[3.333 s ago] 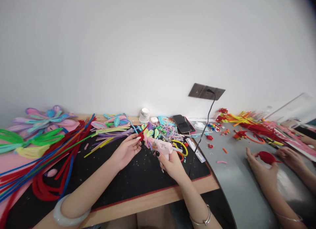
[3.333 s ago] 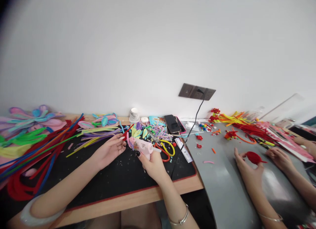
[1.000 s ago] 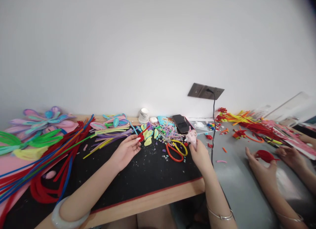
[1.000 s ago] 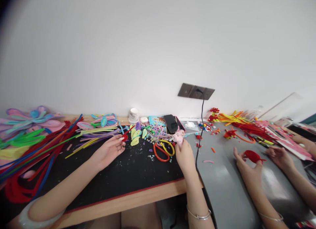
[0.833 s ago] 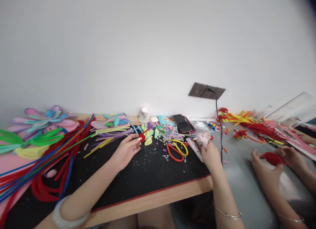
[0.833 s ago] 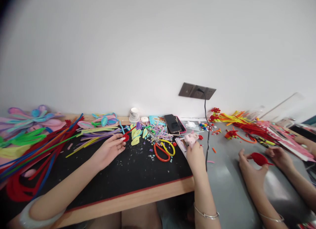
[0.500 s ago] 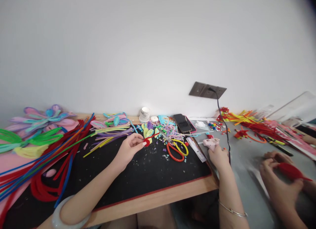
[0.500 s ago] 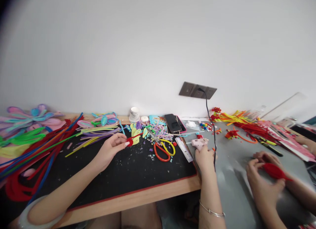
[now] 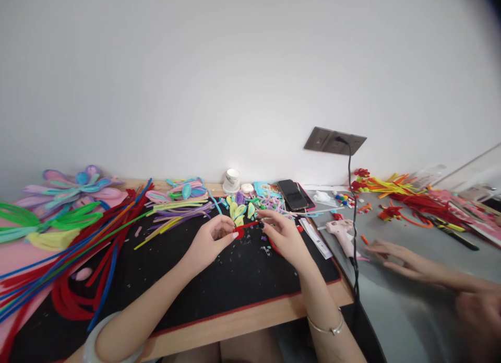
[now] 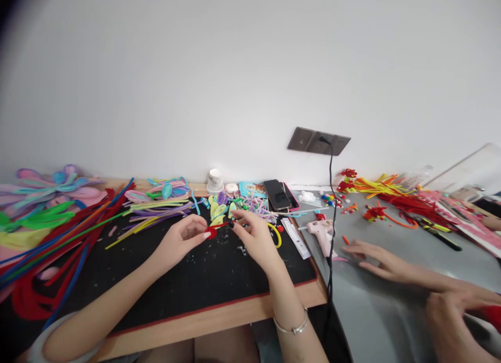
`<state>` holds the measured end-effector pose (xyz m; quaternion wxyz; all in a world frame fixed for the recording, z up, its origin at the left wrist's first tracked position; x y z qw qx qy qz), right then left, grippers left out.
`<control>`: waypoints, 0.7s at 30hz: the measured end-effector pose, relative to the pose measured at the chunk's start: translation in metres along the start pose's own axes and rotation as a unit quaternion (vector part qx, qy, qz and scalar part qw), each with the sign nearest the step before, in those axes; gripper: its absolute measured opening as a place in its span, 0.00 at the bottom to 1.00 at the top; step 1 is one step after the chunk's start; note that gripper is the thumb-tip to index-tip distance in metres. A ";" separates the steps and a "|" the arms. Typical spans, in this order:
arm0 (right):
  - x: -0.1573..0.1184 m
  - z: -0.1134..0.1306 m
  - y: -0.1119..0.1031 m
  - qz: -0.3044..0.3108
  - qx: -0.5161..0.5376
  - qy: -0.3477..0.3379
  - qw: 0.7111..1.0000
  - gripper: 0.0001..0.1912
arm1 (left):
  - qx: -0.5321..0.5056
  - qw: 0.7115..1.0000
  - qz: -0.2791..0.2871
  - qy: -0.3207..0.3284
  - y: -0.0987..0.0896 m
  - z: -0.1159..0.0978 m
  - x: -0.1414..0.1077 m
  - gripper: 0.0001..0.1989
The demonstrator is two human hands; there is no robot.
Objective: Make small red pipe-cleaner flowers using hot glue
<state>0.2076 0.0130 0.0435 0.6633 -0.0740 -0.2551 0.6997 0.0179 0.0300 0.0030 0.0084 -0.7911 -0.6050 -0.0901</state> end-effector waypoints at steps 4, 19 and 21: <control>0.015 -0.001 0.013 0.024 0.040 0.024 0.999 0.07 | 0.010 1.000 0.000 0.008 -0.001 0.000 0.000 0.07; 0.008 -0.014 0.028 -0.033 0.110 0.037 0.993 0.07 | -0.119 0.989 -0.083 -0.042 -0.008 0.013 0.002 0.12; 0.007 -0.012 0.030 -0.033 0.092 0.023 0.995 0.07 | -0.122 0.987 -0.092 -0.043 -0.009 0.014 0.002 0.13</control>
Point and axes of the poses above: each hand's wrist, its own x-axis towards the middle knuckle, its own y-axis out of the palm, z = x × y, the point moved 4 cm from there along x, towards the middle knuckle, and after that the axes turned 2 degrees about y, right-handed, at the moved point
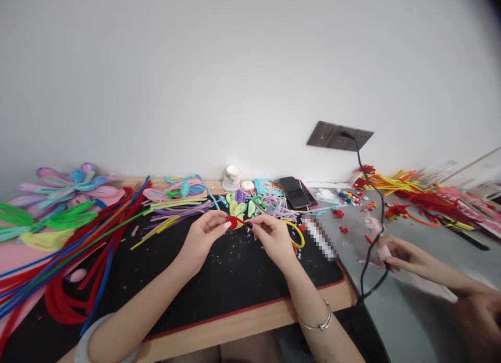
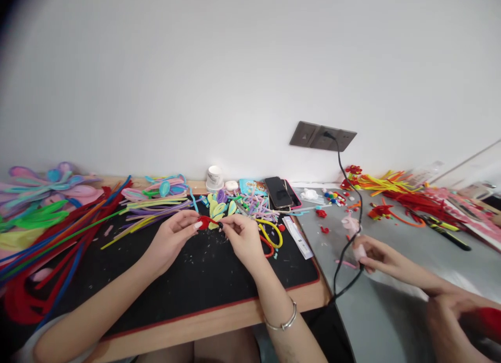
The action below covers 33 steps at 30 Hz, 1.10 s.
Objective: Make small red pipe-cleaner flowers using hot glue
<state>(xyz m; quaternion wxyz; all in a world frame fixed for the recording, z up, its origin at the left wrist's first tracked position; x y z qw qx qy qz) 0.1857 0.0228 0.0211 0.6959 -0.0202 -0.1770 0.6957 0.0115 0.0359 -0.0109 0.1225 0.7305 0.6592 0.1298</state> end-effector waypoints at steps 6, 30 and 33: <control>-0.006 0.006 0.005 -0.002 -0.068 -0.062 0.996 0.10 | -0.020 1.000 -0.020 -0.007 0.001 -0.003 0.000 0.13; -0.011 0.000 0.024 -0.007 -0.062 -0.118 0.991 0.12 | -0.107 0.991 -0.074 -0.037 0.002 0.002 -0.001 0.15; -0.011 0.001 0.025 -0.006 -0.060 -0.112 0.992 0.12 | -0.117 0.989 -0.080 -0.041 0.003 0.003 -0.002 0.15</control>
Point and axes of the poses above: each hand's wrist, its own x-axis towards the middle knuckle, its own y-axis out of the palm, z = x × y, the point moved 4 cm from there along x, towards the middle knuckle, and after that the axes turned 2 degrees about y, right-handed, at the moved point
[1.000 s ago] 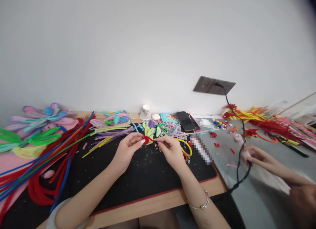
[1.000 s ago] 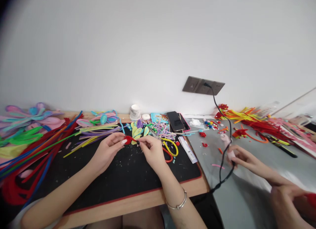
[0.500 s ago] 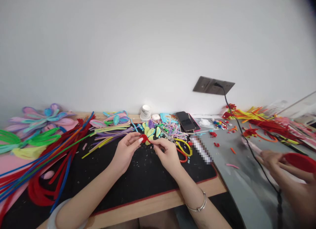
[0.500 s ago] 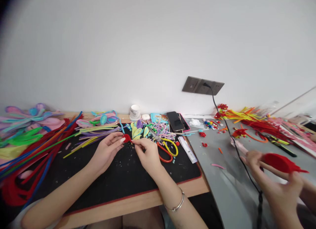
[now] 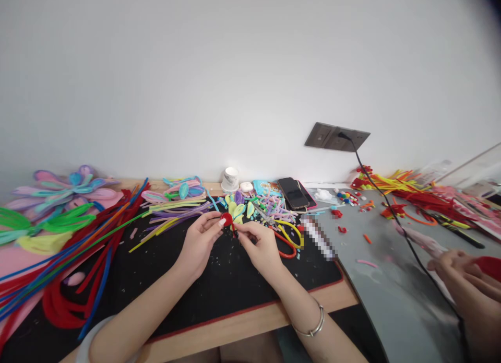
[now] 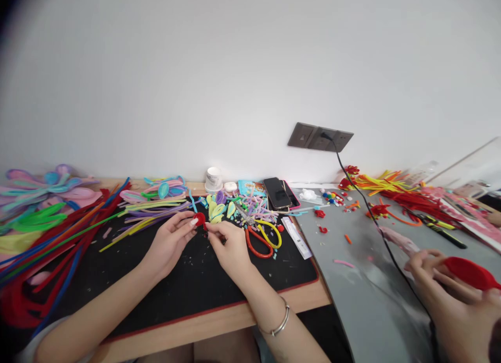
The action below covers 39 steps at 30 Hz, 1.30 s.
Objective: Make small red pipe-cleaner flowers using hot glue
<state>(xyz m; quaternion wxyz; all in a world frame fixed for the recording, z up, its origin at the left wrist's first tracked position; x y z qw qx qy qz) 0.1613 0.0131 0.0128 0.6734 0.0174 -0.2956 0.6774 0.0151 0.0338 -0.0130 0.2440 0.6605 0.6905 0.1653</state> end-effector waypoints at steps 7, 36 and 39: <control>-0.001 -0.001 0.001 0.005 0.014 0.011 1.000 0.13 | -0.032 0.999 -0.004 -0.024 0.000 0.004 0.000 0.15; 0.000 0.015 -0.013 -0.047 -0.056 -0.039 0.997 0.10 | -0.052 0.996 -0.011 -0.074 0.000 0.009 -0.001 0.14; 0.001 0.010 -0.009 -0.034 -0.053 -0.024 0.998 0.09 | -0.053 0.996 -0.009 -0.074 0.000 0.009 0.000 0.14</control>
Point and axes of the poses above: each hand's wrist, its own x-axis towards the middle knuckle, its own y-axis out of the palm, z = x × y, the point moved 4 cm from there along x, towards the middle knuckle, and after that the axes turned 2 degrees about y, right-handed, at the moved point
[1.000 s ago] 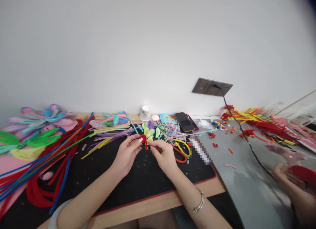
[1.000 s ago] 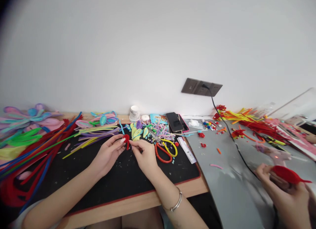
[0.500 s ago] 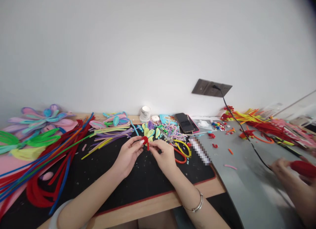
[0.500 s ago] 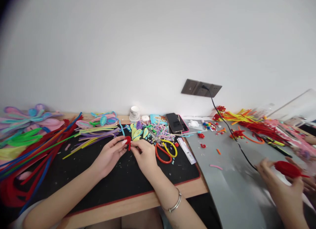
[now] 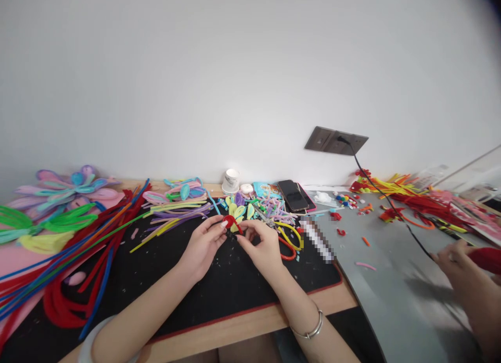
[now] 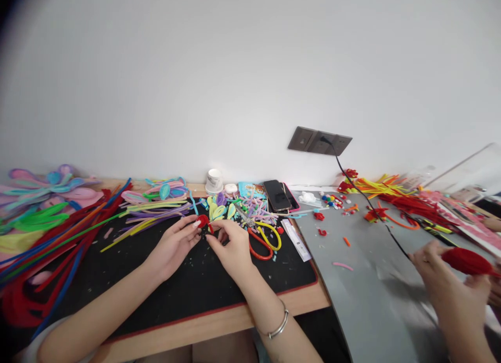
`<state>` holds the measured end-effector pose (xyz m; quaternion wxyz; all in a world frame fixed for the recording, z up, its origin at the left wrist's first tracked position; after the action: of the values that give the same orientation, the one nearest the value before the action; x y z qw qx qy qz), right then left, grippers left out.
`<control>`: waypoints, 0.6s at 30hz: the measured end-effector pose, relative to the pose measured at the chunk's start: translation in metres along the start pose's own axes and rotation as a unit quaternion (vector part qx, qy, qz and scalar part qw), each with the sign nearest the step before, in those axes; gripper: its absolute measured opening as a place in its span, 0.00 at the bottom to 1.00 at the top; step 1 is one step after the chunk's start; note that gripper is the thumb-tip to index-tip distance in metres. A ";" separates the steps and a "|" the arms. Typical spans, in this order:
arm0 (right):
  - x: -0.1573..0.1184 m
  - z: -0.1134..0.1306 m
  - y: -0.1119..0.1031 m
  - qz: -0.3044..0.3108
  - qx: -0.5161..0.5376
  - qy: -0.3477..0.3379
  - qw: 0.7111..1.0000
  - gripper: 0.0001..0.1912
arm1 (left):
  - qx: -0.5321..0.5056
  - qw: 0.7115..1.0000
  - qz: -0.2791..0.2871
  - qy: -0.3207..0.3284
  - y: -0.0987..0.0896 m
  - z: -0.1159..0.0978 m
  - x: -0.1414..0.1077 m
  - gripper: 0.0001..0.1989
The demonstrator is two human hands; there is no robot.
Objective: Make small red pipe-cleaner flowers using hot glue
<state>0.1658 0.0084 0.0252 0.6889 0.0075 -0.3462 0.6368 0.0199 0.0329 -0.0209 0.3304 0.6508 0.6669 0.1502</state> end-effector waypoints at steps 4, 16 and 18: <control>0.001 -0.003 0.002 -0.012 -0.011 0.009 1.000 0.07 | -0.001 1.000 -0.002 -0.001 -0.001 0.001 0.001 0.14; -0.002 -0.004 0.005 -0.025 0.024 0.037 0.999 0.08 | -0.006 1.000 0.005 -0.003 0.001 0.001 0.000 0.14; -0.002 -0.005 0.004 -0.032 0.030 0.044 0.998 0.09 | -0.003 1.000 0.011 -0.001 0.002 0.001 0.000 0.14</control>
<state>0.1649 0.0099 0.0183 0.7230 0.0107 -0.2957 0.6243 0.0216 0.0324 -0.0205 0.3312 0.6573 0.6587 0.1559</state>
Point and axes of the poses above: each hand's wrist, its own x-axis towards the middle knuckle, its own y-axis out of the palm, z = x × y, the point moved 4 cm from there along x, towards the middle knuckle, and after that the axes turned 2 degrees about y, right-handed, at the moved point
